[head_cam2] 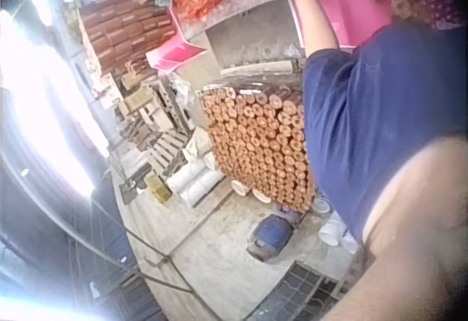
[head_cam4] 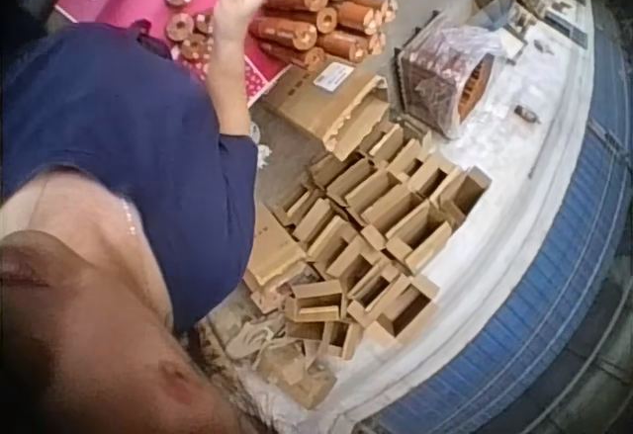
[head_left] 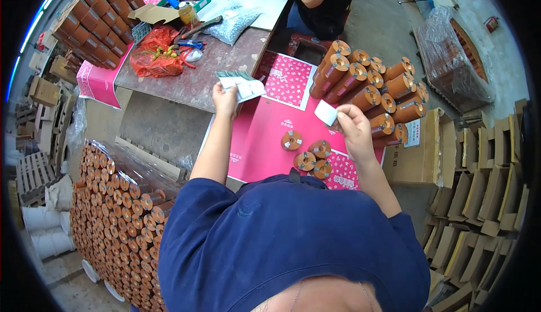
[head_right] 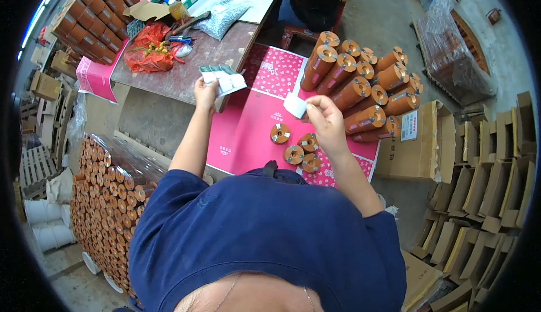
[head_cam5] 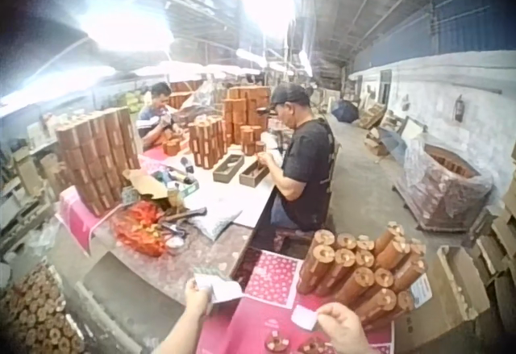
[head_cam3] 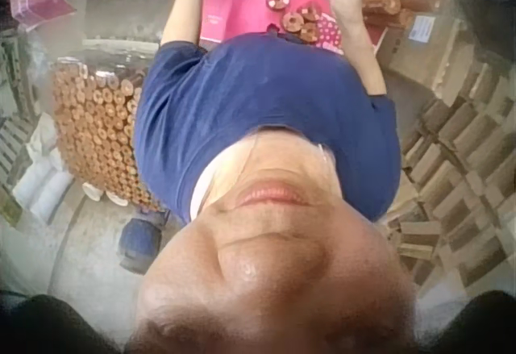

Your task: Applying stickers/labels to small wooden cylinders or blocks in a factory environment.

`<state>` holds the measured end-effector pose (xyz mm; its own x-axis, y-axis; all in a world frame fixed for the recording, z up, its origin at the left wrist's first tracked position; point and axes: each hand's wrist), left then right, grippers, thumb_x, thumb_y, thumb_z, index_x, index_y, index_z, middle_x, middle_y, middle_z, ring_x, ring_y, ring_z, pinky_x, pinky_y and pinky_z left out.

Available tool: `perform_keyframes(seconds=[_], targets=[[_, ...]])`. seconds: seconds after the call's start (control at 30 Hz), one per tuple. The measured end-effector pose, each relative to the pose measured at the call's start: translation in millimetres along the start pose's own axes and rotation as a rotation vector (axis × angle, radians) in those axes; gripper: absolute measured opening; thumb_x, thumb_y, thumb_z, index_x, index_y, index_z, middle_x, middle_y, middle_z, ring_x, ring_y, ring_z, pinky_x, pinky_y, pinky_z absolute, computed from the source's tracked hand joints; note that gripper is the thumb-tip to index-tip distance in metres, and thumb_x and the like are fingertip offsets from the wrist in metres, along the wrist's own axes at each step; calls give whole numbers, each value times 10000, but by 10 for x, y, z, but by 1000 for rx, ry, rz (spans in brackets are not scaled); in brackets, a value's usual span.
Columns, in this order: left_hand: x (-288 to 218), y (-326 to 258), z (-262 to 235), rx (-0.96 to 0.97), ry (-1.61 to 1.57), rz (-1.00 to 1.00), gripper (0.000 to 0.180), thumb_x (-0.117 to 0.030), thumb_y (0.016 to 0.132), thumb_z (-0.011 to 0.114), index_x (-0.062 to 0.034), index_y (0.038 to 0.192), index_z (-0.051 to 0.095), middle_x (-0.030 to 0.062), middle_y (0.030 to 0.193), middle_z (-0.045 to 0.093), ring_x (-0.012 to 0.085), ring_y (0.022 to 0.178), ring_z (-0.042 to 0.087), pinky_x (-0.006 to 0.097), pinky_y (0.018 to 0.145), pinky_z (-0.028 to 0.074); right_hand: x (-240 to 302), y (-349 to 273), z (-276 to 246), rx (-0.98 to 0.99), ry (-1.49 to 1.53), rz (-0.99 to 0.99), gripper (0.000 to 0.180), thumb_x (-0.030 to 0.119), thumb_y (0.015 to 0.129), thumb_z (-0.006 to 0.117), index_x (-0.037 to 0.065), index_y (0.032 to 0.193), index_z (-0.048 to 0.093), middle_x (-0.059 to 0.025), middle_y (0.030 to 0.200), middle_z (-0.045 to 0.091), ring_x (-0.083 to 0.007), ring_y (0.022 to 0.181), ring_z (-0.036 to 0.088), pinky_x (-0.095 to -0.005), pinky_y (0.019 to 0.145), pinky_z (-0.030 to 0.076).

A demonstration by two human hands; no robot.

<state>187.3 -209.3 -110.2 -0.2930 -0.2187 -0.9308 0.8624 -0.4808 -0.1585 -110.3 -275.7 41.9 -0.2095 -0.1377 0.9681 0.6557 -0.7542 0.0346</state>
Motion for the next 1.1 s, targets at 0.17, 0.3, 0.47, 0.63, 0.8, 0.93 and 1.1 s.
perform_keyframes(seconds=[0.17, 0.3, 0.47, 0.63, 0.8, 0.93, 1.1], targets=[[369, 657, -520, -115, 147, 36, 466, 4, 713, 602, -12, 1124, 383, 125, 978, 561, 189, 848, 567, 291, 727, 466, -126, -90, 7, -65, -173, 68, 74, 69, 848, 471, 8, 880, 499, -21, 769, 561, -57, 688, 527, -192, 629, 424], [494, 680, -588, -451, 932, -201, 549, -141, 677, 661, -6, 1134, 389, 165, 985, 557, 276, 922, 543, 362, 817, 429, -214, -137, -5, -100, -220, 92, 65, 59, 844, 472, 7, 874, 498, -4, 745, 548, -40, 665, 505, -186, 591, 404], [212, 25, 56, -491, 1269, 360, 481, -249, 657, 676, 6, 1018, 487, 202, 977, 545, 300, 958, 512, 373, 840, 388, -181, -100, 30, -235, -606, -11, 65, 52, 824, 494, -3, 856, 507, -26, 712, 559, -60, 661, 529, -213, 559, 411], [-283, -1092, 983, 655, 270, -44, 245, -189, 801, 571, 45, 731, 575, 73, 674, 601, 129, 638, 566, 246, 608, 448, -241, 89, 2, -286, -1182, -642, 159, 19, 736, 533, -9, 890, 508, -162, 854, 574, -322, 763, 561, -381, 680, 456], [-346, -1492, 1328, 803, 312, -45, 193, -143, 811, 546, 35, 744, 574, 23, 622, 561, 59, 583, 483, 223, 517, 392, -323, -19, -105, -198, -1119, -619, 211, 13, 717, 564, -22, 915, 499, -176, 957, 548, -327, 845, 554, -367, 741, 455], [-219, -1549, 1451, 906, 431, 42, 154, -108, 805, 535, 36, 761, 568, 18, 585, 529, 51, 547, 441, 231, 476, 363, -311, -146, -299, -346, -605, -324, 188, -2, 753, 562, -23, 932, 511, -145, 1004, 544, -237, 893, 563, -309, 751, 468], [-207, -1821, 1782, 1122, 464, 45, 125, -80, 794, 541, 41, 790, 569, 64, 633, 576, 75, 595, 503, 252, 532, 407, -258, -283, -825, -332, -266, 0, 111, -3, 805, 519, -24, 914, 511, -90, 987, 533, -99, 869, 527, -229, 751, 446]])
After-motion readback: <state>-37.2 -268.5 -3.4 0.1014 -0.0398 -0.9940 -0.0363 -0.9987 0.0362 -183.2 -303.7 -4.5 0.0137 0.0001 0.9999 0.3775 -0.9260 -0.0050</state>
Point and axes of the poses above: each hand's wrist, its own y-axis towards the middle knuckle, its own z-axis out of the palm, x = y × z
